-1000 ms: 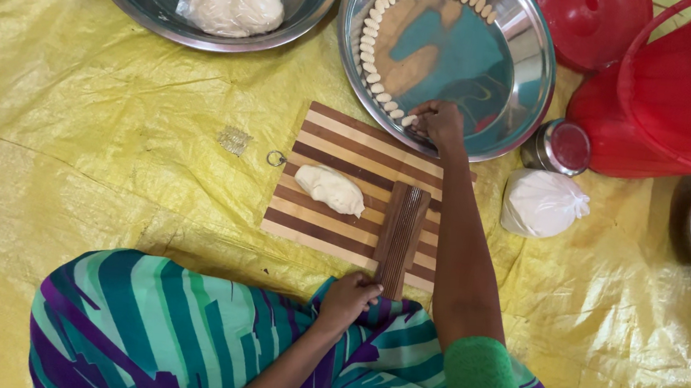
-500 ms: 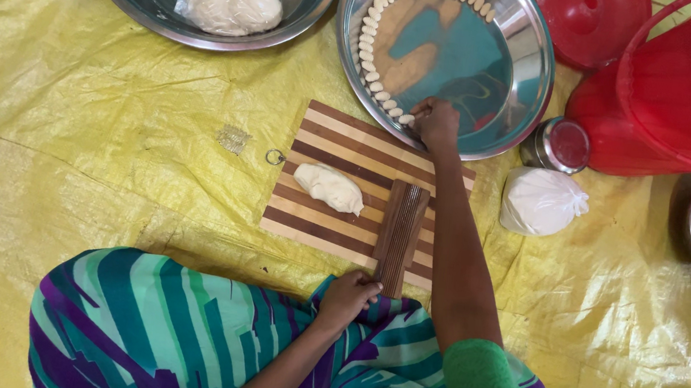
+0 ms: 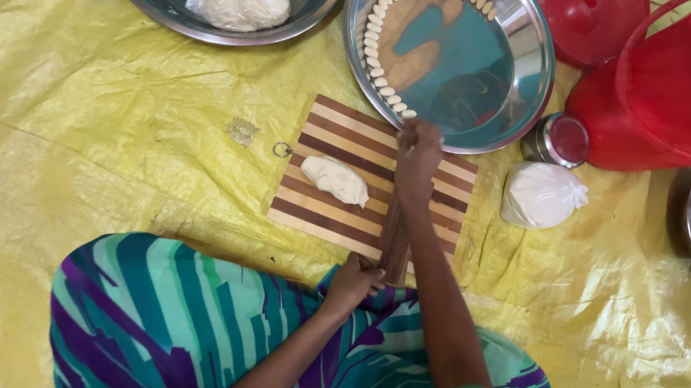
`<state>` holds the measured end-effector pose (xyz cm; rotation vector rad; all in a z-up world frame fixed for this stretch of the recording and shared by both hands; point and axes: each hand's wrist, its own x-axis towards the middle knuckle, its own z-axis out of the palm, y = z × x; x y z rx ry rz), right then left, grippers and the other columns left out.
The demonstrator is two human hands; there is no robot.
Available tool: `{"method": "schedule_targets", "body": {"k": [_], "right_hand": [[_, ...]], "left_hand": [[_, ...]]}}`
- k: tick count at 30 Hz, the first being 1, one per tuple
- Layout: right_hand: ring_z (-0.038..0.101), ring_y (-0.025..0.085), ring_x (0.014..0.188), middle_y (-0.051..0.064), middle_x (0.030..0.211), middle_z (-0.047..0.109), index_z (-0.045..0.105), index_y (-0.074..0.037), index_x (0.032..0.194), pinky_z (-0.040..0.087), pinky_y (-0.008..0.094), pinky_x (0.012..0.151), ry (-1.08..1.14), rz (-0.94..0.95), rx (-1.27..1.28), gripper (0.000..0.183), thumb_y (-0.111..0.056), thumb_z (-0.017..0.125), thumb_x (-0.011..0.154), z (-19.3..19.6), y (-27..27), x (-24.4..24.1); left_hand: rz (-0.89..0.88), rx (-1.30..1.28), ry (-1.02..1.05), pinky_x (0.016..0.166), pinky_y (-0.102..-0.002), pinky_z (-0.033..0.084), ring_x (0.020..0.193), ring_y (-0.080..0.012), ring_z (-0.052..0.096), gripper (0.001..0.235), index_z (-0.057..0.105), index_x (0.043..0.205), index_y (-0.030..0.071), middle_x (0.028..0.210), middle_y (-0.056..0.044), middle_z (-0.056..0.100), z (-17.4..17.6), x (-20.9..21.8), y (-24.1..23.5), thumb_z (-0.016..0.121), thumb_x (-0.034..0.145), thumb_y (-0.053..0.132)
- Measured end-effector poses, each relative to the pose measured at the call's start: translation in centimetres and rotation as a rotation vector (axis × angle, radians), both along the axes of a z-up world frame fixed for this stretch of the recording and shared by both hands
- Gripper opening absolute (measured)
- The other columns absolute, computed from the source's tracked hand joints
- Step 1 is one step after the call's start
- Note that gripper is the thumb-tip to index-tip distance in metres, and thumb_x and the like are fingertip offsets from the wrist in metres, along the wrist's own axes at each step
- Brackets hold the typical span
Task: The person sits on a yellow tarp and repeatedly pinches off small pieces of dough, rolls them into balls between the palms, and places them on a metal tray. The person also uses a wooden rolling pin to flatten a larger piece of dough on a striped wooden board.
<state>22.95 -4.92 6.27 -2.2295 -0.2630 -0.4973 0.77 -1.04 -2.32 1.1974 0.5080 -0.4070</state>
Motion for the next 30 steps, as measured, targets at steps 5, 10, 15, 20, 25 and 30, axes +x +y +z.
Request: {"method": "schedule_targets", "body": {"k": [5, 10, 15, 20, 25, 30], "right_hand": [[0.074, 0.029, 0.099, 0.010, 0.109, 0.076, 0.075, -0.009, 0.116, 0.049, 0.045, 0.097, 0.100, 0.083, -0.171, 0.026, -0.002, 0.067, 0.093, 0.1, 0.3, -8.7], [0.064, 0.038, 0.109, 0.021, 0.123, 0.064, 0.071, -0.001, 0.125, 0.045, 0.049, 0.103, 0.092, 0.077, -0.342, 0.042, -0.008, 0.070, 0.083, -1.7, 0.8, -11.7], [0.061, 0.040, 0.117, 0.019, 0.112, 0.065, 0.075, -0.002, 0.112, 0.043, 0.052, 0.107, 0.007, 0.027, -0.357, 0.026, -0.003, 0.066, 0.087, -3.0, 0.9, -12.8], [0.062, 0.038, 0.119, 0.018, 0.113, 0.066, 0.073, -0.001, 0.099, 0.049, 0.047, 0.106, -0.056, -0.001, -0.430, 0.018, 0.003, 0.065, 0.084, -3.4, 0.5, -11.5], [0.062, 0.037, 0.106, 0.016, 0.104, 0.064, 0.072, 0.000, 0.102, 0.051, 0.049, 0.094, -0.002, 0.063, -0.446, 0.022, -0.003, 0.068, 0.081, -4.6, 0.2, -11.7], [0.062, 0.038, 0.103, 0.017, 0.105, 0.064, 0.069, 0.002, 0.100, 0.053, 0.048, 0.090, -0.112, 0.102, -0.523, 0.017, -0.002, 0.066, 0.084, -5.5, -0.2, -11.2]], "left_hand": [[-0.068, 0.293, 0.072, 0.072, -0.043, 0.057, 0.082, -0.0355, 0.071, 0.049, 0.035, 0.125, -0.006, 0.103, -0.026, 0.067, 3.3, 0.8, 1.2, 0.065, 0.091, 0.012], [0.022, 0.930, -0.170, 0.103, -0.051, 0.044, 0.129, -0.0410, 0.049, 0.051, 0.050, 0.134, 0.005, 0.135, -0.021, 0.055, 7.1, 1.8, 5.0, 0.064, 0.086, 0.007], [0.000, 1.532, -0.743, 0.123, -0.061, 0.017, 0.153, -0.0342, 0.024, 0.059, 0.050, 0.148, 0.004, 0.162, -0.011, 0.038, 6.2, 4.2, 6.4, 0.058, 0.091, 0.017], [-0.154, 1.686, -0.757, 0.126, -0.061, 0.009, 0.159, -0.0268, 0.014, 0.059, 0.041, 0.156, 0.004, 0.169, -0.008, 0.028, 2.5, 6.5, 6.1, 0.047, 0.100, 0.024], [-0.539, 2.010, -0.572, 0.125, -0.057, 0.002, 0.158, -0.0254, 0.002, 0.069, 0.025, 0.162, 0.006, 0.172, -0.008, 0.015, 1.5, 6.9, 6.2, 0.042, 0.101, 0.031], [-0.727, 2.163, -0.485, 0.122, -0.060, -0.001, 0.157, -0.0267, -0.005, 0.073, 0.017, 0.164, 0.008, 0.173, -0.006, 0.006, 3.4, 7.2, 6.2, 0.043, 0.100, 0.033]]}}
